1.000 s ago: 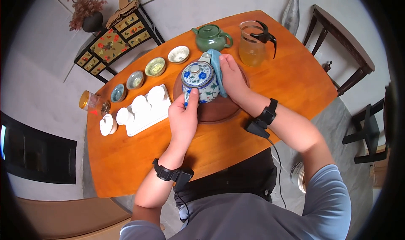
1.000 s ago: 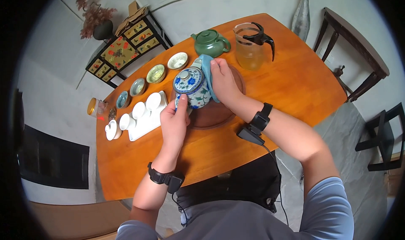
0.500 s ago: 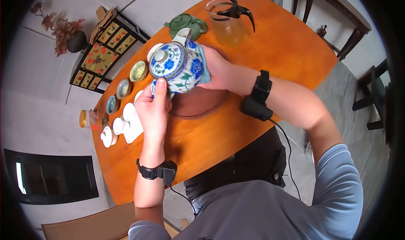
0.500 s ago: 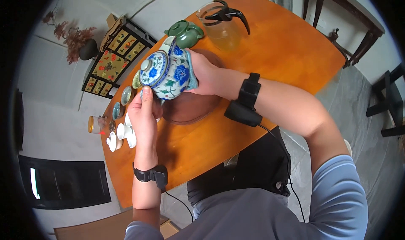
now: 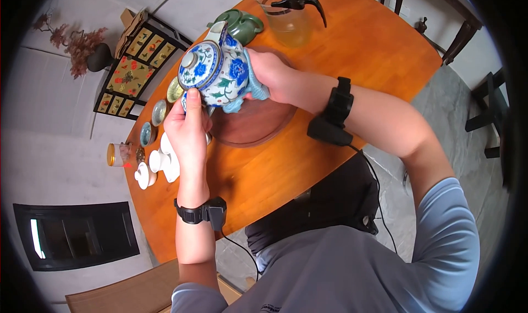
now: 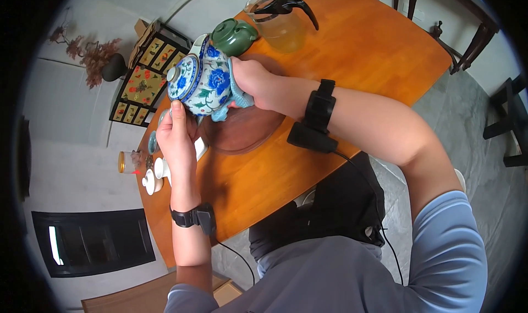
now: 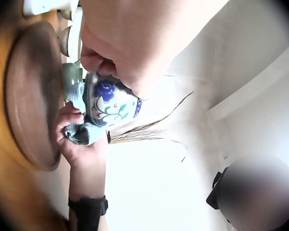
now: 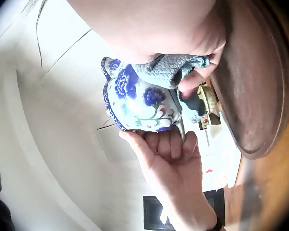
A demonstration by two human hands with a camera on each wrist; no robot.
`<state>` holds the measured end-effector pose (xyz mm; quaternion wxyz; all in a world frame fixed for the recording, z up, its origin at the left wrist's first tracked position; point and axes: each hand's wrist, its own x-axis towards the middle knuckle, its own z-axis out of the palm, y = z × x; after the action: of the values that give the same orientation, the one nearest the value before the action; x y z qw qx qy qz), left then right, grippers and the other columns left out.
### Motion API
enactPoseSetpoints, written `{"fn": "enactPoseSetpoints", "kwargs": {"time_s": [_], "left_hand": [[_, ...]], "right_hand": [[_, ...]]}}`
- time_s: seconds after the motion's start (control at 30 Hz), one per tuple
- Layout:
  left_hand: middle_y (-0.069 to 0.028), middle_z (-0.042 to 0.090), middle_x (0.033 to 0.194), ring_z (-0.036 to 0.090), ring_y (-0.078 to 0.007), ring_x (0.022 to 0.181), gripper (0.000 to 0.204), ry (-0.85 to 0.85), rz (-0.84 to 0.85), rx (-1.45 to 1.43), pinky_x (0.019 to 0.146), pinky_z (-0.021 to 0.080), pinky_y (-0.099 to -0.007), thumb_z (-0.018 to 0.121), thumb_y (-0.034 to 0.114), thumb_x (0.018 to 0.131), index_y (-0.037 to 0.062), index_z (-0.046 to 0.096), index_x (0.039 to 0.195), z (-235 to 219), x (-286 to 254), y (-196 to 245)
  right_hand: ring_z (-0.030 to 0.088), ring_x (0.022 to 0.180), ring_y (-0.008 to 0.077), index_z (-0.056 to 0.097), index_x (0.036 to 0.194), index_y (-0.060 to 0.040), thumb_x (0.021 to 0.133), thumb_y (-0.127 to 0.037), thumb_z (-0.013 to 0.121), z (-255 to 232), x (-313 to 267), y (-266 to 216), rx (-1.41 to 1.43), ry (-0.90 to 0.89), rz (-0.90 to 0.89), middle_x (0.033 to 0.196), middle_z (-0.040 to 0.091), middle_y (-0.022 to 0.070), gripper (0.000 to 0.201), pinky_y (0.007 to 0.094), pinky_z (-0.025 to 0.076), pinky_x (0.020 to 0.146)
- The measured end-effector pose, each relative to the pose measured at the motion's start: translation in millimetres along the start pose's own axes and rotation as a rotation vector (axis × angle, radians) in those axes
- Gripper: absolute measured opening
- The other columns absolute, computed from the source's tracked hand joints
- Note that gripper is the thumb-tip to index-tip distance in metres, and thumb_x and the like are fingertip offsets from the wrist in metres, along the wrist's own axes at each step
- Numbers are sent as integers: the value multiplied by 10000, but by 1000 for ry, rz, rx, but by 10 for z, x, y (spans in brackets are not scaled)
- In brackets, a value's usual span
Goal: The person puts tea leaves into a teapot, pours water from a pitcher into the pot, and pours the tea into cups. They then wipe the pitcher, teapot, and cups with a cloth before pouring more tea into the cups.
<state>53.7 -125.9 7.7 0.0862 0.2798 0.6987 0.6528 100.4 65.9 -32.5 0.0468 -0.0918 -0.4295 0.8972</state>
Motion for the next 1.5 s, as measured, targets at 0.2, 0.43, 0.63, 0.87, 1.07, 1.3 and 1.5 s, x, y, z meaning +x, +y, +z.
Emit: {"fn": "enactPoseSetpoints", "kwargs": {"time_s": [0.2, 0.43, 0.63, 0.87, 1.07, 1.3, 1.5], "left_hand": [[92, 281, 597, 238, -45, 514, 458, -16, -46, -96, 487, 208, -265, 538, 361, 1119, 156, 434, 723, 5, -8, 248], [77, 264, 617, 231, -71, 559, 504, 78, 13, -118, 521, 226, -278, 561, 393, 1107, 159, 393, 694, -400, 161, 367], [79, 259, 639, 226, -69, 578, 504, 178, -5, -105, 535, 223, -277, 586, 426, 1090, 169, 392, 703, -488, 165, 454], [80, 236, 656, 222, -73, 578, 484, 47, -97, -199, 525, 195, -277, 588, 455, 1082, 165, 421, 732, -402, 120, 395], [94, 237, 650, 211, -58, 566, 470, -77, -188, -259, 507, 229, -244, 595, 489, 1068, 171, 435, 761, -197, 100, 293], [90, 200, 627, 208, -60, 557, 524, -150, -200, -341, 502, 217, -251, 560, 489, 1085, 189, 351, 711, 18, 128, 331], [88, 200, 629, 202, -62, 554, 536, -118, -199, -331, 500, 206, -254, 559, 488, 1086, 186, 338, 703, 40, 185, 293]], "right_hand": [[630, 608, 164, 674, 1073, -60, 1075, -476, 514, -170, 185, 30, 66, -22, -75, 853, 693, 47, 446, 343, 551, 557], [694, 660, 235, 643, 1107, -11, 1121, -464, 409, -278, 177, -191, 117, 285, -462, 868, 701, 138, 509, 381, 564, 575], [740, 943, 284, 559, 1330, 10, 1154, -417, 288, -160, 151, -105, 184, 229, -536, 1158, 698, 191, 535, 410, 654, 765], [619, 1261, 296, 466, 1484, -22, 1159, -421, 267, -48, 65, 0, 320, -68, -317, 1377, 609, 156, 552, 457, 537, 1086], [631, 1218, 229, 572, 1409, -76, 1149, -443, 343, -44, 90, 63, 398, -216, -229, 1304, 662, 93, 504, 421, 517, 1088], [607, 1283, 251, 568, 1423, -101, 1142, -438, 348, 33, 31, 84, 547, -409, -249, 1408, 634, 74, 491, 432, 501, 1101], [573, 1345, 315, 508, 1496, -129, 1135, -470, 336, 109, -82, 40, 536, -366, -169, 1490, 579, 108, 525, 538, 472, 1124]]}}
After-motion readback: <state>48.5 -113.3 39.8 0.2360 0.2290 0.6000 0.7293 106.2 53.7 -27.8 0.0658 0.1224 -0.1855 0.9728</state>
